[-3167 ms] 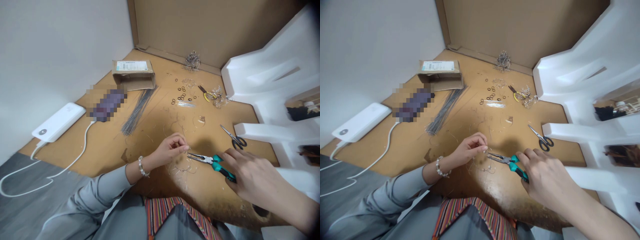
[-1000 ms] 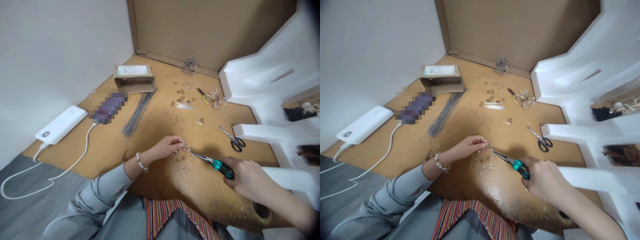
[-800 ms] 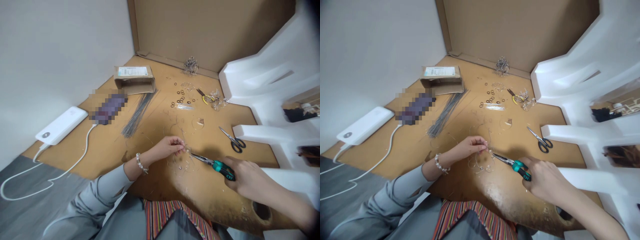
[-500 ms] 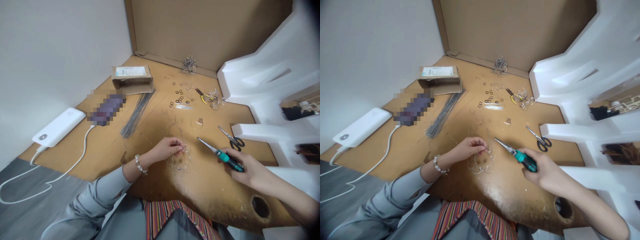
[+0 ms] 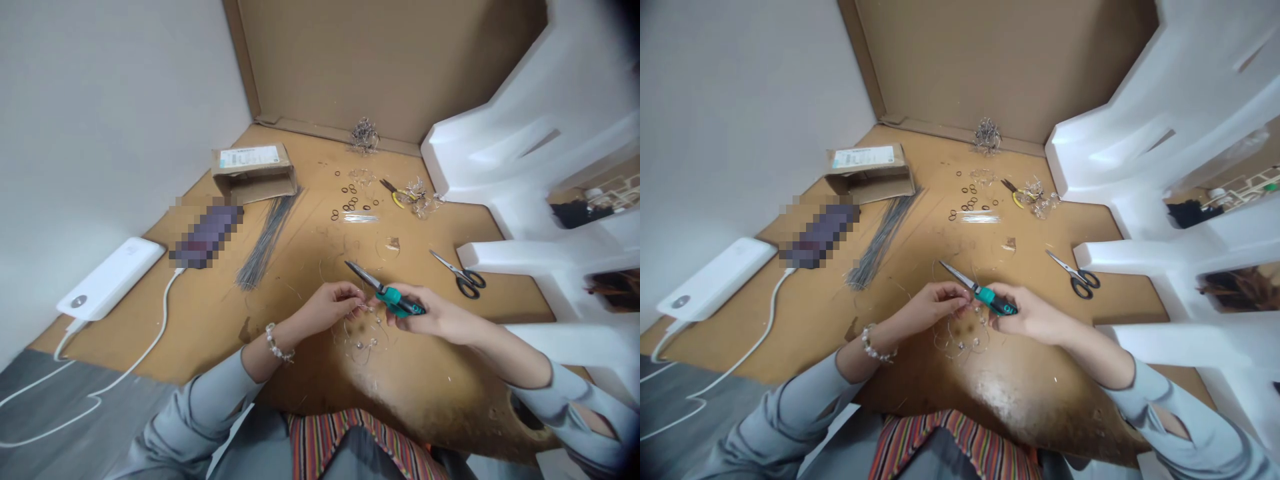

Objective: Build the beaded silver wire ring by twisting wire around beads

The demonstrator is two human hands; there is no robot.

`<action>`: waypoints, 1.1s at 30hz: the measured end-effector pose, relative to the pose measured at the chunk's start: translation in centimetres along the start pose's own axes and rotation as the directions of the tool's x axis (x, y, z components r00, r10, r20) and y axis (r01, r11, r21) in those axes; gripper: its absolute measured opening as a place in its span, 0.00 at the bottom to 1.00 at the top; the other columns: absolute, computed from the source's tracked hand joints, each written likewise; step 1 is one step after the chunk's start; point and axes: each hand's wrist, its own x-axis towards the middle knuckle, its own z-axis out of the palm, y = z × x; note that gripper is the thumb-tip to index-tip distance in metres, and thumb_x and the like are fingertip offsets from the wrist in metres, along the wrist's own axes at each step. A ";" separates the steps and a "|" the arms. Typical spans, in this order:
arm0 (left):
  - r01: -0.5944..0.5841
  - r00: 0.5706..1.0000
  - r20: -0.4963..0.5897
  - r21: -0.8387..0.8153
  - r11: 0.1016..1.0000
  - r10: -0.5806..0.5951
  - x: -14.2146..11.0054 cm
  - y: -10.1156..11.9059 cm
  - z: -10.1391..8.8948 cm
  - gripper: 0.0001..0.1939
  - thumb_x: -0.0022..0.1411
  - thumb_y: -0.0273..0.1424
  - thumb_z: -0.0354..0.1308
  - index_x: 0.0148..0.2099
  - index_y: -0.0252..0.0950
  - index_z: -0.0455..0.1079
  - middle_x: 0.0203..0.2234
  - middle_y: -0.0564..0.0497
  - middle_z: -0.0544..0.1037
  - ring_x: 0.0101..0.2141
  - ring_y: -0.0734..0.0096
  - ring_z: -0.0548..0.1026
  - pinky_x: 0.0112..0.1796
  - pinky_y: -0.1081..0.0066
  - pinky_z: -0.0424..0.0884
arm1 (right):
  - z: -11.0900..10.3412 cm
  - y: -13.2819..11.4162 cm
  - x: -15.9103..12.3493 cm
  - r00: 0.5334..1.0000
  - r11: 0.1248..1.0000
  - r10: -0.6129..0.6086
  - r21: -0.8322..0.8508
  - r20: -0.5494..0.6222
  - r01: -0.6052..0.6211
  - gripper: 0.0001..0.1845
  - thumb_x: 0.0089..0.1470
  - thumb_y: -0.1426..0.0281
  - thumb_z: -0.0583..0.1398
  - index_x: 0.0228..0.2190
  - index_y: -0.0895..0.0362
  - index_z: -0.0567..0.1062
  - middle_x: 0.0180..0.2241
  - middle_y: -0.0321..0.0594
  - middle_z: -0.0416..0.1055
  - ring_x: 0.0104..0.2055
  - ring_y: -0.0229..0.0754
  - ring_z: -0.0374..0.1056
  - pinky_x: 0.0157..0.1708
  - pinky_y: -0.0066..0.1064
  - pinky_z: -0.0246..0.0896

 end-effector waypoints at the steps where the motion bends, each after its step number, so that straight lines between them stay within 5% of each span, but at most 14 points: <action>1: 0.000 1.000 0.002 -0.002 1.000 0.000 0.0 0.0 0.0 0.13 0.53 0.37 0.62 0.34 0.31 0.70 0.26 0.50 0.75 0.25 0.77 0.70 0.31 0.73 0.68 | 0.0 0.1 0.1 1.000 1.000 -0.005 0.028 0.018 0.005 0.14 0.41 0.72 0.58 0.35 0.58 0.68 0.30 0.37 0.69 0.33 0.39 0.64 0.35 0.31 0.59; 11: -0.016 0.999 0.031 -0.004 1.000 0.016 -0.4 0.3 0.1 0.14 0.57 0.38 0.60 0.38 0.32 0.71 0.24 0.51 0.76 0.23 0.75 0.73 0.30 0.73 0.71 | 0.3 1.3 0.1 0.996 0.976 -0.085 0.195 -0.039 0.091 0.13 0.45 0.69 0.60 0.35 0.57 0.67 0.34 0.38 0.66 0.34 0.38 0.63 0.36 0.32 0.59; 33: -0.200 0.970 -0.146 -0.036 0.979 0.193 -0.7 0.9 0.6 0.14 0.56 0.39 0.61 0.38 0.33 0.67 0.25 0.51 0.76 0.27 0.73 0.75 0.30 0.73 0.72 | 0.7 1.0 -1.6 0.989 0.992 -0.102 0.070 -0.108 0.110 0.17 0.45 0.71 0.59 0.40 0.59 0.72 0.37 0.45 0.72 0.38 0.42 0.68 0.38 0.34 0.64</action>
